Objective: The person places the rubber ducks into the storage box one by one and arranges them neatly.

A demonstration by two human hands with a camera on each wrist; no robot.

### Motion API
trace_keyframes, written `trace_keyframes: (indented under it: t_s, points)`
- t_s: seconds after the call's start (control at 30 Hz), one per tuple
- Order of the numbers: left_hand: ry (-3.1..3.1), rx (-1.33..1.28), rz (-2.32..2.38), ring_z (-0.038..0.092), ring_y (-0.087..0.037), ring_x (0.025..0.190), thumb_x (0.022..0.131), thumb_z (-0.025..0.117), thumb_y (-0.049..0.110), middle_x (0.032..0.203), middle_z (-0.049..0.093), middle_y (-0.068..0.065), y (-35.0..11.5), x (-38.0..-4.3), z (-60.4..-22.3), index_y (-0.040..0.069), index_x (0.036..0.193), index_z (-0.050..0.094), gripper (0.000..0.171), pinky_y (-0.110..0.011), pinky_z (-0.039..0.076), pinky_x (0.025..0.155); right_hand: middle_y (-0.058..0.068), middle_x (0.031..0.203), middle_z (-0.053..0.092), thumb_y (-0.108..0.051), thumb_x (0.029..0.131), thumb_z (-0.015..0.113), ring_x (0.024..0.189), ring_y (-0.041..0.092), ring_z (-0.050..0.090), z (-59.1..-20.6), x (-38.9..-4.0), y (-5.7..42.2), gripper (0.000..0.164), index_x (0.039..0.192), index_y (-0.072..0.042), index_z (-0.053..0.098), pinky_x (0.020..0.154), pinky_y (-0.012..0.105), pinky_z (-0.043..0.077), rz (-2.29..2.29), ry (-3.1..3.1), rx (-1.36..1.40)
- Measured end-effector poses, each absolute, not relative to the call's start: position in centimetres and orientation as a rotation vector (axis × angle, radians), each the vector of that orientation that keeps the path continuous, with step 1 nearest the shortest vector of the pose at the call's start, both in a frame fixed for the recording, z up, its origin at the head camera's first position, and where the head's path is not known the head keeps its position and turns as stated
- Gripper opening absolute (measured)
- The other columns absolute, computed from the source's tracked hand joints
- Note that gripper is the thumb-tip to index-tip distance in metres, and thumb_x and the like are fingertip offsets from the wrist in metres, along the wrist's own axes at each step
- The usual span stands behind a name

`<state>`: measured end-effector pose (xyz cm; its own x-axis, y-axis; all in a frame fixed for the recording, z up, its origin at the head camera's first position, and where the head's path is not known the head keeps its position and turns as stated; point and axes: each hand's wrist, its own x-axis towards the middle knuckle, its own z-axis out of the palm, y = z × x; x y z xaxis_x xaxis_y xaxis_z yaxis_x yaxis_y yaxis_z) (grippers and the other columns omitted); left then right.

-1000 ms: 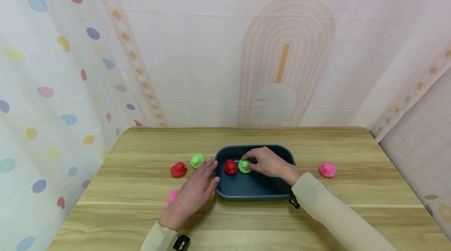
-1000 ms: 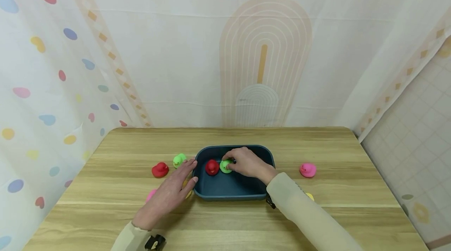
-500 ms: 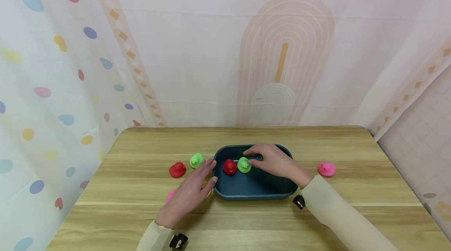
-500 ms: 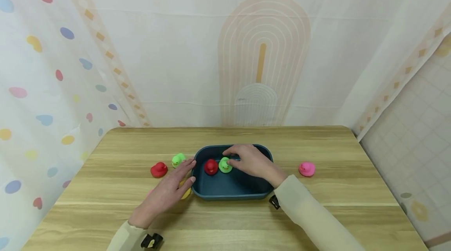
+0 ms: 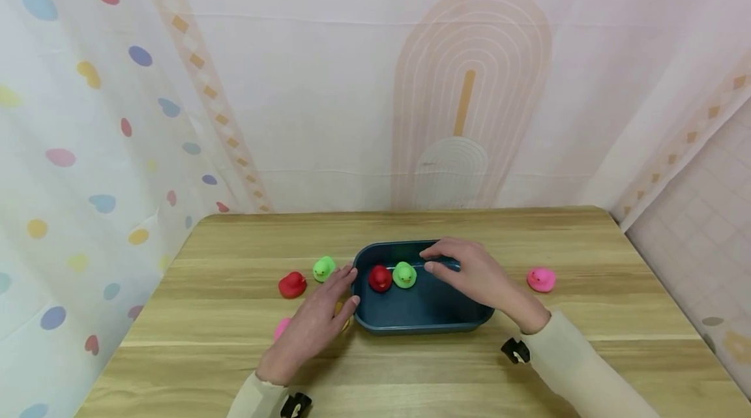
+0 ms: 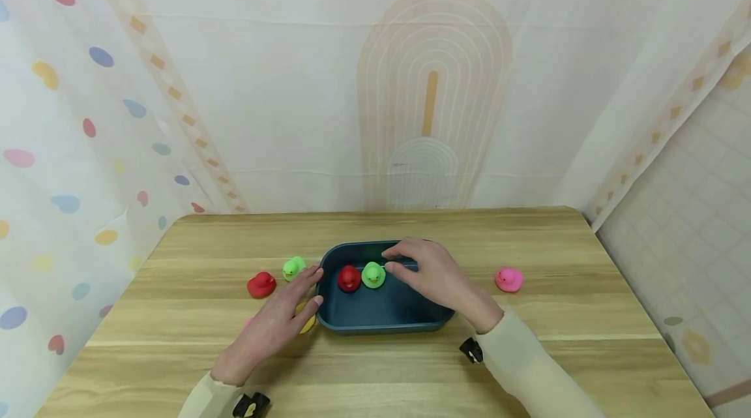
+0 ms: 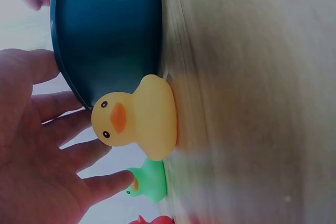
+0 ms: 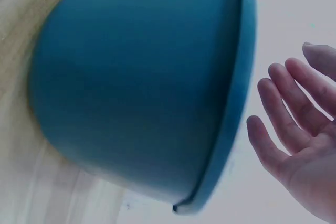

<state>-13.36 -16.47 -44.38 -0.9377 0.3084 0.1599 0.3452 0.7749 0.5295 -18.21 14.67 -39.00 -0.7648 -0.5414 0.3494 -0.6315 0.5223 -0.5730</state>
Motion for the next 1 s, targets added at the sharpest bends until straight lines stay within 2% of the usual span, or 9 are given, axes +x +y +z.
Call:
trace_keyframes:
  t_s: [0.3,0.63,0.8,0.87,1.0]
  points:
    - [-2.899,-0.520,-0.897,0.036,-0.040,0.150,0.105,0.062,0.024,0.163,0.040,-0.013,-16.7,-13.1,-44.5,0.002,0.152,0.049,0.054,-0.057,0.035,0.118,0.001,0.122,0.073,-0.021,0.100,0.071,0.117,0.025,0.068,-38.2,-16.6,16.5,0.022,0.120,-0.014,0.076,0.099,0.051,0.055,1.094,-2.593,0.917]
    - [-2.897,-0.512,-0.904,0.035,-0.039,0.150,0.105,0.063,0.024,0.163,0.040,-0.011,-16.7,-13.0,-44.5,0.002,0.153,0.049,0.054,-0.056,0.035,0.118,-0.005,0.117,0.074,-0.020,0.099,0.072,0.109,0.020,0.070,-38.3,-15.1,19.3,0.018,0.116,-0.019,0.078,0.091,0.049,0.058,1.062,-2.572,0.794]
    - [-2.897,-0.515,-0.903,0.035,-0.039,0.150,0.105,0.063,0.023,0.163,0.040,-0.011,-16.7,-13.0,-44.5,0.003,0.153,0.049,0.054,-0.057,0.035,0.117,-0.005,0.117,0.074,-0.019,0.100,0.071,0.108,0.021,0.070,-38.4,-14.5,20.9,0.017,0.115,-0.020,0.078,0.083,0.042,0.061,1.056,-2.580,0.732]
    - [-2.900,-0.514,-0.903,0.035,-0.039,0.150,0.105,0.063,0.024,0.163,0.040,-0.011,-16.6,-13.0,-44.5,0.003,0.153,0.049,0.054,-0.057,0.035,0.117,-0.003,0.117,0.074,-0.016,0.099,0.072,0.106,0.019,0.070,-38.6,-14.4,21.5,0.017,0.114,-0.018,0.078,0.077,0.036,0.060,1.064,-2.567,0.714]
    - [-2.904,-0.514,-0.898,0.035,-0.040,0.150,0.105,0.063,0.023,0.163,0.040,-0.012,-16.7,-13.0,-44.4,0.003,0.153,0.048,0.054,-0.057,0.035,0.117,-0.003,0.115,0.075,-0.015,0.099,0.073,0.103,0.016,0.069,-39.1,-14.3,22.9,0.015,0.113,-0.016,0.079,0.080,0.029,0.057,1.035,-2.571,0.641]
